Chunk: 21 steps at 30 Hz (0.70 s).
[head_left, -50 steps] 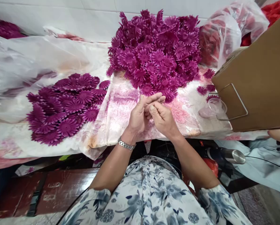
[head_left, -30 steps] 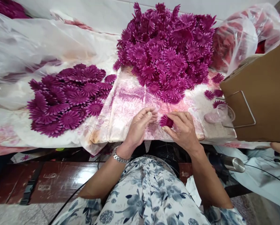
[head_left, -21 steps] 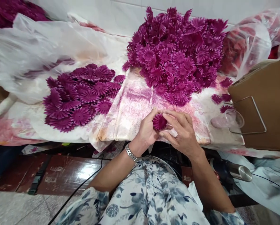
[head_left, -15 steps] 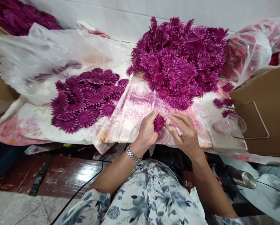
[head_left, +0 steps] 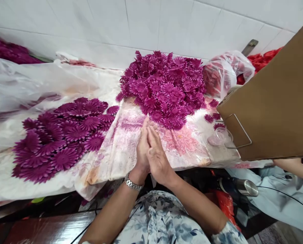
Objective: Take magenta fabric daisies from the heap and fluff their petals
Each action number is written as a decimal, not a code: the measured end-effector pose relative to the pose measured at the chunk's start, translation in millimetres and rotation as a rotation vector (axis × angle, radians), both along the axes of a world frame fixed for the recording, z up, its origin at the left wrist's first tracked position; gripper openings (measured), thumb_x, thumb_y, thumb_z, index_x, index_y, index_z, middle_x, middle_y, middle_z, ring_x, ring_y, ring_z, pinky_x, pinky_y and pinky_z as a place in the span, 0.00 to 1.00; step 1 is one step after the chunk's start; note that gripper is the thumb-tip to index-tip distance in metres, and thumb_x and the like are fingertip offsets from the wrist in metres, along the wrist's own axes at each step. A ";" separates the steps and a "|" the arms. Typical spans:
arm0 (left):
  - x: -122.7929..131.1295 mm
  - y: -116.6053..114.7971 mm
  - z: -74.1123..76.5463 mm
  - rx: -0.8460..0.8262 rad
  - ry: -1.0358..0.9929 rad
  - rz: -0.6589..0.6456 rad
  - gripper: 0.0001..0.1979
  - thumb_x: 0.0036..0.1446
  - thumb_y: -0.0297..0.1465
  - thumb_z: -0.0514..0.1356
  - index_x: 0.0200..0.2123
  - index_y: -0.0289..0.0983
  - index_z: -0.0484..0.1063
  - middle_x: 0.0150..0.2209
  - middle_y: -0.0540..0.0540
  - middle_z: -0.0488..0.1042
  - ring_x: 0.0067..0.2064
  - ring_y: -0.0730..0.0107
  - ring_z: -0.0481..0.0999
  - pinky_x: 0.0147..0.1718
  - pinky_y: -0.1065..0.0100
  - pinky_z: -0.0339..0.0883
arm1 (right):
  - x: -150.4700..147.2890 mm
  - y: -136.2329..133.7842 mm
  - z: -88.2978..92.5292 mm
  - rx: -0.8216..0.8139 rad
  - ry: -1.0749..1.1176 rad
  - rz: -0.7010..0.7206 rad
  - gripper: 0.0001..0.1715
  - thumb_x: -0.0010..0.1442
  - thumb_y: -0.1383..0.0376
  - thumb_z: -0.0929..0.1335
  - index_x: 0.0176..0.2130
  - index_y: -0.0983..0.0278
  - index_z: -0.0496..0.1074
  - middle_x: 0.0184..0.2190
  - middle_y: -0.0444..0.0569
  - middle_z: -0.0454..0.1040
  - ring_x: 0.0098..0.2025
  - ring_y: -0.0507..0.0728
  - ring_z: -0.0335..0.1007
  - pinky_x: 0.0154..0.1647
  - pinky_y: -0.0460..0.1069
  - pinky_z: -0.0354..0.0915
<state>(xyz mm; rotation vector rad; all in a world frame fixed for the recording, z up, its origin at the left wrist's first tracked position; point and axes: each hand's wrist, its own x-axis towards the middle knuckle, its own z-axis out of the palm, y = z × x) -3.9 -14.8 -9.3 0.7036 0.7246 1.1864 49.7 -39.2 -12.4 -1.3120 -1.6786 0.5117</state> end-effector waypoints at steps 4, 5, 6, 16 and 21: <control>9.9 -6.2 5.5 -0.085 -0.145 0.017 0.18 0.59 0.43 0.49 0.45 0.43 0.72 0.51 0.47 0.72 0.60 0.66 0.62 0.58 0.64 0.55 | 7.6 13.5 6.5 0.025 -0.107 -0.103 0.31 0.66 0.53 0.47 0.65 0.59 0.43 0.66 0.50 0.50 0.69 0.58 0.37 0.66 0.64 0.43; 12.9 -9.6 6.2 -0.134 -0.186 0.004 0.18 0.59 0.42 0.50 0.43 0.41 0.73 0.49 0.46 0.74 0.59 0.66 0.64 0.57 0.64 0.55 | 10.9 19.5 6.7 0.032 -0.130 -0.136 0.30 0.67 0.54 0.48 0.65 0.58 0.44 0.65 0.50 0.51 0.69 0.58 0.37 0.66 0.66 0.40; 15.0 -12.3 6.4 -0.186 -0.220 -0.016 0.16 0.58 0.41 0.51 0.41 0.40 0.74 0.47 0.46 0.75 0.57 0.65 0.66 0.56 0.65 0.57 | 13.8 24.7 6.5 0.046 -0.155 -0.157 0.30 0.67 0.54 0.49 0.64 0.58 0.46 0.65 0.49 0.52 0.69 0.59 0.36 0.65 0.67 0.38; -10.7 6.2 9.1 -0.312 -0.340 0.119 0.09 0.53 0.27 0.52 0.29 0.37 0.73 0.27 0.50 0.75 0.32 0.74 0.74 0.39 0.71 0.67 | 25.1 4.7 11.1 0.231 -0.181 -0.054 0.26 0.64 0.54 0.57 0.55 0.65 0.63 0.51 0.56 0.70 0.55 0.59 0.63 0.58 0.59 0.57; -24.9 -1.1 18.0 -0.214 -0.370 0.014 0.15 0.55 0.29 0.50 0.43 0.39 0.72 0.37 0.47 0.77 0.38 0.69 0.76 0.39 0.66 0.67 | 28.6 2.2 7.2 0.266 -0.359 0.026 0.19 0.59 0.58 0.65 0.48 0.63 0.70 0.39 0.52 0.75 0.45 0.59 0.67 0.53 0.60 0.59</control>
